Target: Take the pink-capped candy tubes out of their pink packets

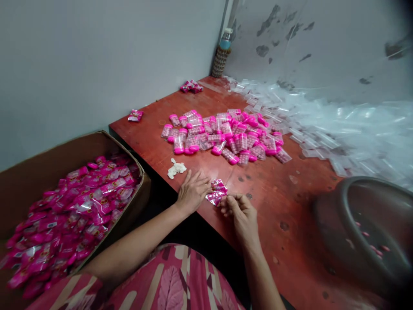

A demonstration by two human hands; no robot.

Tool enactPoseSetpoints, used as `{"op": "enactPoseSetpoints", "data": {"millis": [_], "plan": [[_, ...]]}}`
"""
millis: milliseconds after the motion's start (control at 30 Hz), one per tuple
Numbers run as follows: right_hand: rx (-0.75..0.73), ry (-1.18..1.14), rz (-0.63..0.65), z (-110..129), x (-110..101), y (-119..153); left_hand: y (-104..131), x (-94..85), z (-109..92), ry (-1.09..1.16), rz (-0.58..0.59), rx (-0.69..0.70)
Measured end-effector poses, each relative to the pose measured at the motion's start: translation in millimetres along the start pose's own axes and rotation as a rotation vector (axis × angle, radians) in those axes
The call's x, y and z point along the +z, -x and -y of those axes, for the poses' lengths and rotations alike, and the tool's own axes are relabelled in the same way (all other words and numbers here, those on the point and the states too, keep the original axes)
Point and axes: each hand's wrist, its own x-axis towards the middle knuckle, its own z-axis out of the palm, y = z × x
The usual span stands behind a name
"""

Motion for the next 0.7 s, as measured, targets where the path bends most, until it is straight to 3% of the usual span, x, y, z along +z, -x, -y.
{"op": "enactPoseSetpoints", "data": {"millis": [267,400,500,633,700], "plan": [[-0.130,0.016,-0.196,-3,12,-13,3,0.9,-11,0.201,-0.123,-0.031],[-0.066,-0.119,-0.065,4,20,-22,6,-8.1,-26,0.391,-0.137,-0.096],[-0.012,-0.128,0.065,16,18,-25,5,-19.5,-30,0.598,-0.103,-0.297],[0.031,-0.001,0.353,31,11,-29,2,-28.9,-22,0.786,0.207,-0.479],[0.016,0.132,0.460,37,8,-38,2,-29.0,-19,0.851,0.272,-0.537]]}}
